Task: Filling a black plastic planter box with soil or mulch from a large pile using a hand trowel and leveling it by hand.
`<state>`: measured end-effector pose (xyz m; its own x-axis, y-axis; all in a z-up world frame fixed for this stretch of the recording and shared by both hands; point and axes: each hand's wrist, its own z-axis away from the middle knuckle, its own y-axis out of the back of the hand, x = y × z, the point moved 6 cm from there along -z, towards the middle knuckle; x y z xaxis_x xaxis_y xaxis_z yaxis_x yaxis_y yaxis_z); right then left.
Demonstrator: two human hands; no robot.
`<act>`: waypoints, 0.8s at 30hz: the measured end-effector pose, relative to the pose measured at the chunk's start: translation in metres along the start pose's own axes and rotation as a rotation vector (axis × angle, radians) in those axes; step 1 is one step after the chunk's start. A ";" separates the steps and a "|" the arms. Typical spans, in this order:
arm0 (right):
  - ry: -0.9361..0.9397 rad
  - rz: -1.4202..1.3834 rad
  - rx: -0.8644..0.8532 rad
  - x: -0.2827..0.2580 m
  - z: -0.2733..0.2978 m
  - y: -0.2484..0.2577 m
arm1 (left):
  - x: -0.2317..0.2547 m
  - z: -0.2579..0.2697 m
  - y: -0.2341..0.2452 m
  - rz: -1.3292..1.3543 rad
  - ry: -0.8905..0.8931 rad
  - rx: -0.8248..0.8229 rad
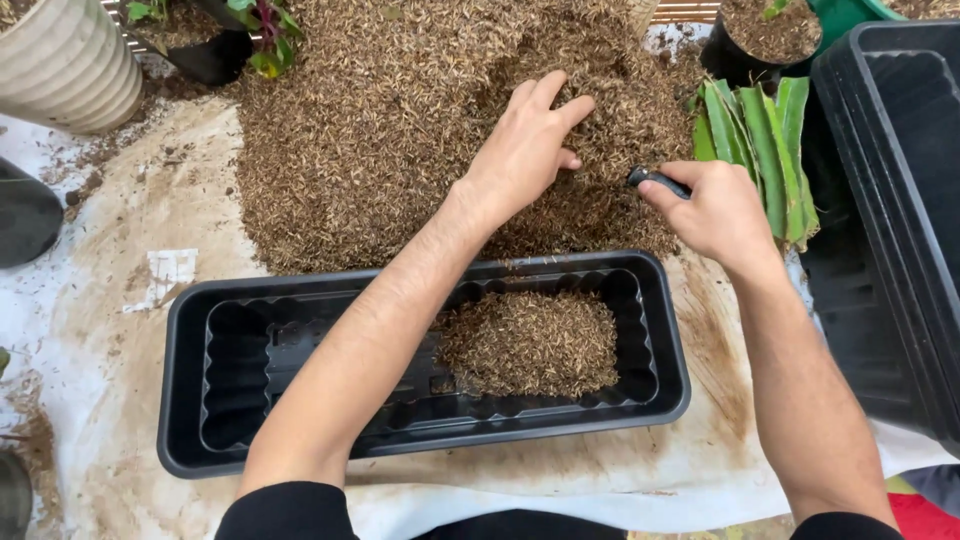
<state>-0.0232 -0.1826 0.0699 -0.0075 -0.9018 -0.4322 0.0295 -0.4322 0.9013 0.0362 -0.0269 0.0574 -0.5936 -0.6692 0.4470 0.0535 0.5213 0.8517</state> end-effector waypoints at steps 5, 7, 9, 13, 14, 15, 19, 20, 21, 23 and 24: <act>0.070 0.003 0.014 -0.004 0.031 0.008 | 0.026 0.033 0.022 -0.031 -0.092 0.109; 0.107 -0.006 0.026 -0.005 0.046 0.009 | 0.038 0.051 0.032 -0.026 -0.109 0.131; 0.135 -0.034 0.053 -0.003 0.060 0.009 | 0.052 0.070 0.042 -0.062 -0.136 0.148; 0.151 -0.019 0.045 -0.006 0.095 0.005 | 0.073 0.111 0.050 -0.113 -0.148 0.190; 0.183 -0.028 0.064 -0.002 0.101 0.001 | 0.075 0.120 0.049 -0.121 -0.139 0.172; 0.216 -0.038 0.082 0.001 0.107 -0.003 | 0.077 0.129 0.048 -0.128 -0.130 0.153; 0.283 -0.049 0.094 0.005 0.121 -0.016 | 0.076 0.155 0.042 -0.108 -0.128 0.106; 0.301 -0.050 0.100 0.006 0.123 -0.018 | 0.074 0.160 0.040 -0.072 -0.120 0.079; 0.318 -0.050 0.106 0.007 0.125 -0.019 | 0.073 0.164 0.038 -0.036 -0.111 0.052; 0.345 -0.038 0.116 0.007 0.127 -0.019 | 0.069 0.170 0.034 -0.010 -0.105 0.024; 0.373 -0.025 0.123 0.006 0.128 -0.019 | 0.067 0.174 0.031 0.017 -0.096 -0.002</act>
<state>-0.1514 -0.1803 0.0537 0.3577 -0.8366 -0.4150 -0.0864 -0.4722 0.8773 -0.1413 0.0366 0.0662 -0.6665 -0.6068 0.4331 0.0660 0.5306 0.8450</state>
